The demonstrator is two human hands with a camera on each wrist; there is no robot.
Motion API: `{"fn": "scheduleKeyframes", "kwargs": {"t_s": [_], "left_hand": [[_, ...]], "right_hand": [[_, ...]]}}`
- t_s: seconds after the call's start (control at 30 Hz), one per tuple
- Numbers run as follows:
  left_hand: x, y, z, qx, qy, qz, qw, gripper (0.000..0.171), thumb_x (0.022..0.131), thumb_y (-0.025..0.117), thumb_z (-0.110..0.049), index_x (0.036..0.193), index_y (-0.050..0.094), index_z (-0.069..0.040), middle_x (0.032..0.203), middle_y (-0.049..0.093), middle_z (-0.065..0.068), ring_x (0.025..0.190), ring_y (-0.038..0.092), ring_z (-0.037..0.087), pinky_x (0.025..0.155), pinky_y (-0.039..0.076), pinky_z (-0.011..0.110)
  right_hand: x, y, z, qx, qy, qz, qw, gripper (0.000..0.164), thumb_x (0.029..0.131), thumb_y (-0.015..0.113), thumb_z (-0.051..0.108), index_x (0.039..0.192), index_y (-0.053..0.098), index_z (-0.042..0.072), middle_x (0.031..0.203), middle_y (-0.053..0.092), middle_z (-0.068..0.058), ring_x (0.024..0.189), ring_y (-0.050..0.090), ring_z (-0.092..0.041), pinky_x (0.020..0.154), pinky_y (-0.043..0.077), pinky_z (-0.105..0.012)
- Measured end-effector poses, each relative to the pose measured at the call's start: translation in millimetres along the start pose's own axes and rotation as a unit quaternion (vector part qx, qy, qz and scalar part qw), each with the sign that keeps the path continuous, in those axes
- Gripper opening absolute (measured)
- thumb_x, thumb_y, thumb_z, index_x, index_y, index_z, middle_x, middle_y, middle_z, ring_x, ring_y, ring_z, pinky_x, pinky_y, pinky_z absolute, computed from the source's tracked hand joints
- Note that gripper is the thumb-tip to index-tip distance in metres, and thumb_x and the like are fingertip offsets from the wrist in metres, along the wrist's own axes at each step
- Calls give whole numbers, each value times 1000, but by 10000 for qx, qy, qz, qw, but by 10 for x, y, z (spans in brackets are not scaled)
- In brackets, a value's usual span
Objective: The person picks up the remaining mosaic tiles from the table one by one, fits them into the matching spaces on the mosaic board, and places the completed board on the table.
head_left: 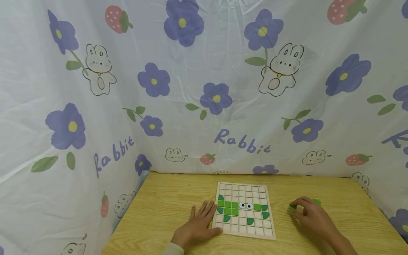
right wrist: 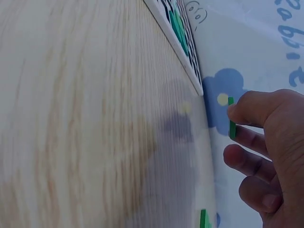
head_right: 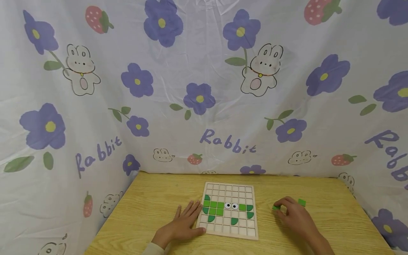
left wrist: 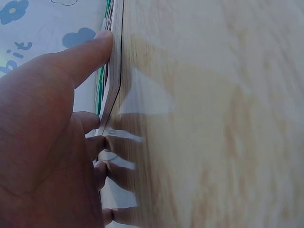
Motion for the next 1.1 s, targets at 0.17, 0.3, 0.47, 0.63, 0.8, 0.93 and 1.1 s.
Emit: {"fn": "scheduleKeyframes", "kwargs": {"t_s": [0.17,0.3,0.47,0.63,0.8,0.93,1.1], "left_hand": [[0,4,1,11,5,-5,10000,94,103,57,-65,173,17,-19,182,10,6,168,6,36,128,0,74],[4,2,-6,40,3,-25,10000,94,103,58,-65,173,17,-19,182,11,6,168,6,36,128,1,74],[7,3,-6,63,3,-20,10000,94,103,58,-65,173,18,-18,182,11,7,168,6,37,128,1,75],[9,9,-4,81,-1,-16,10000,94,103,58,-64,173,18,-18,181,12,7,168,6,37,128,2,74],[-7,-2,-21,53,15,-35,10000,93,103,59,-64,173,19,-17,181,12,8,168,7,37,128,2,75],[-15,-2,-25,42,47,-54,10000,93,103,58,-64,173,19,-16,181,12,9,168,7,38,128,2,75],[-17,10,-21,46,44,-70,10000,94,103,59,-64,173,18,-16,181,13,9,168,8,38,128,3,75]], "right_hand": [[84,65,108,69,-193,-27,9998,19,90,84,7,105,77,16,106,69,2,61,42,6,52,41,-22],[150,99,202,42,-445,-165,9989,20,90,84,7,105,77,18,106,69,4,62,42,8,52,41,-21],[203,135,332,125,-695,-256,9972,20,90,85,6,104,77,18,106,69,4,63,42,9,53,41,-20],[250,188,422,173,-652,-166,9976,20,90,84,7,104,77,20,108,69,7,63,43,8,54,42,-20],[292,226,527,83,-749,-160,9970,21,89,86,8,103,78,21,107,69,8,64,43,8,55,42,-20],[339,268,593,15,-809,-144,9966,23,88,87,9,102,78,24,107,69,11,66,43,9,56,42,-20],[374,330,680,93,-964,-100,9952,22,87,87,8,101,79,23,108,70,9,66,45,9,56,44,-19]]}}
Point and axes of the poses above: each hand's wrist, its own x-axis towards the middle knuckle, its own y-axis out of the palm, z = x × y, the point moved 5 cm from there along x, towards the middle knuckle
